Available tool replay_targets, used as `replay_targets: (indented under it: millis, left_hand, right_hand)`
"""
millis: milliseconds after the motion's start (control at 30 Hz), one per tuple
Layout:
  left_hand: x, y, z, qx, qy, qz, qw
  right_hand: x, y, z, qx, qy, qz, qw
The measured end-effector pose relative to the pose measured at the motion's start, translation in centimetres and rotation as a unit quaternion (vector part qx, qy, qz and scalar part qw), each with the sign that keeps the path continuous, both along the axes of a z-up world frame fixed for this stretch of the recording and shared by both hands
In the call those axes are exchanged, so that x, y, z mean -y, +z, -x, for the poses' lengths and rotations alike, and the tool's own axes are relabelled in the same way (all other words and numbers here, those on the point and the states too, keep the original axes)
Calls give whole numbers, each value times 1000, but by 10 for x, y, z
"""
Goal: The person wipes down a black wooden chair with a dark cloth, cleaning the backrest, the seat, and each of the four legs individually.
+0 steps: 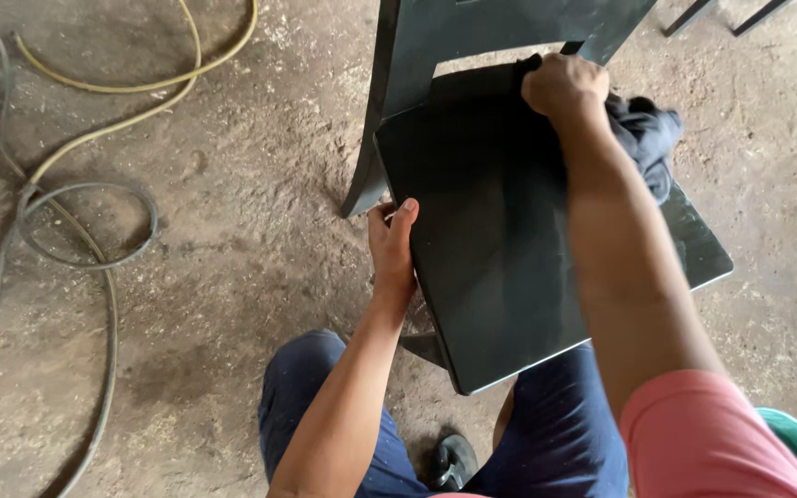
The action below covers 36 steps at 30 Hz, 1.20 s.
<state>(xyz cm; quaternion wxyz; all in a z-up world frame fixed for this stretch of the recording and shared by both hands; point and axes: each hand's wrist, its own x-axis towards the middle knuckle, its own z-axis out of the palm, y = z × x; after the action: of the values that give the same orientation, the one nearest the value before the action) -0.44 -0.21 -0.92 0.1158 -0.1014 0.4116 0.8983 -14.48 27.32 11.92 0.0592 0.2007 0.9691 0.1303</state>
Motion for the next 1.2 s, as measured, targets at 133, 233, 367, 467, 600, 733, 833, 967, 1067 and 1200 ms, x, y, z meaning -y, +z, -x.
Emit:
replay_targets:
  millis: [133,233,367,467,600,733,833,967,1067,1200]
  left_hand:
    - [2,-5,-3,-3,-3,13,1000]
    - [-2,-5,-2,-33,20,-11,999]
    - [1,1,-6,-30,-1,-10,999]
    - [4,6,-6,-41,-6,15,999]
    - [7,1,-7,-98,8,16,995]
    - [11,-2,-11,-121,-1,-25,992]
    - [12,13,-4,20,-11,-30,999]
    - [18,32,-9,-3,-41,-27,999]
    - [23,31,-12,-110,-89,-66,988]
    - [22,15,1,-64,-96,-39,993]
  right_hand:
    - [-16,1,-21,-3,-15,49,999]
    - [-47,41,-91,-121,271,-103,949]
    - [-43,32,-167,-216,172,134,952]
    - [-28,33,-138,-195,5,75,978]
    - [62,32,-112,-215,93,19,972]
    - [152,26,-193,-244,256,128,927]
    - [126,28,-265,-235,276,127,923]
    - [-7,16,-301,-306,198,36,931]
    - [-100,8,-278,-135,45,-100,985]
    - [-72,-7,-263,-279,-19,-155,948]
